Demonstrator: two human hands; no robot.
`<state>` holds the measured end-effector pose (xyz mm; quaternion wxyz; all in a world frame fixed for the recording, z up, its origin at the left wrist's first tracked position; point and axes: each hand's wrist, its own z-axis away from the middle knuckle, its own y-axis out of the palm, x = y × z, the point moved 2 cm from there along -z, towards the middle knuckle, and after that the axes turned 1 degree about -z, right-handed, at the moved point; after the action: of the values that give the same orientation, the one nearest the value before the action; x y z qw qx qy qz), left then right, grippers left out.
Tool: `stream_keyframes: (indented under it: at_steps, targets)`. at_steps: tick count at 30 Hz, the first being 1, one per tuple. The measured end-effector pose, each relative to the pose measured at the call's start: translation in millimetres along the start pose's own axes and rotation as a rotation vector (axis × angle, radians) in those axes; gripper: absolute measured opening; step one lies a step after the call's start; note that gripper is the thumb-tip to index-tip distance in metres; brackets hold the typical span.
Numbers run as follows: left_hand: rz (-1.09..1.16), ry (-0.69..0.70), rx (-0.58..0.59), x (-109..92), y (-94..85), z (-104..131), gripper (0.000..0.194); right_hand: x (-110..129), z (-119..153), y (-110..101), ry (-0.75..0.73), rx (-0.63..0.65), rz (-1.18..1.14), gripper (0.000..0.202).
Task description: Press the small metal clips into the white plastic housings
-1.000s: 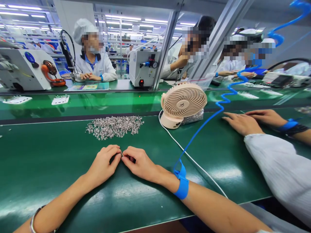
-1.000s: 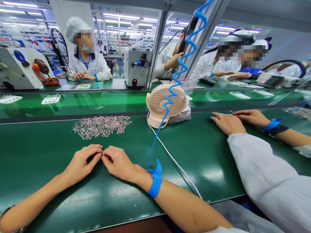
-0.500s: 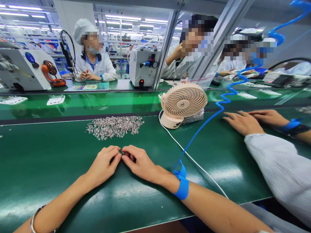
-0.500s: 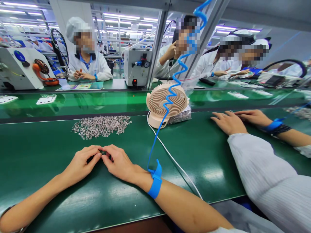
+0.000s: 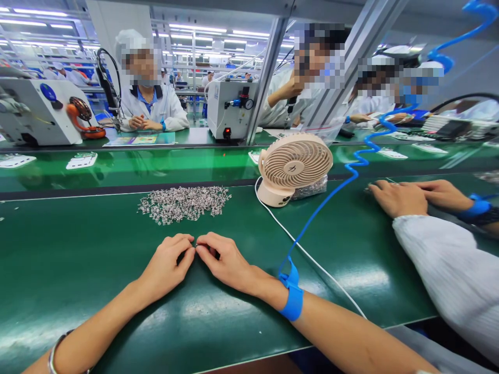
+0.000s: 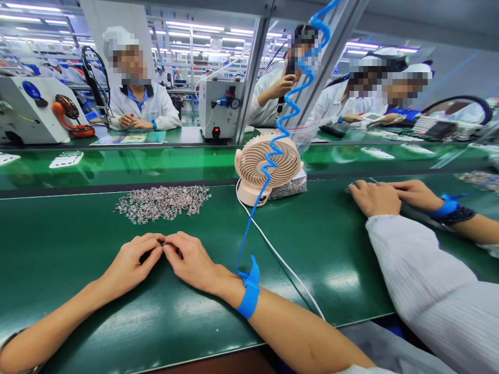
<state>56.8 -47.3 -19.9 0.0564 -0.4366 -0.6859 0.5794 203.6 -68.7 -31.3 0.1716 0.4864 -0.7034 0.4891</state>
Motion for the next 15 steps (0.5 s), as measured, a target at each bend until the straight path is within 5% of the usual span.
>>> stream_keyframes:
  at_steps: [15]
  targets:
    - [-0.034,-0.073,-0.096,4.1,0.9,2.2,0.022,2.2,0.7,-0.1,-0.003,0.016,0.011,0.017]
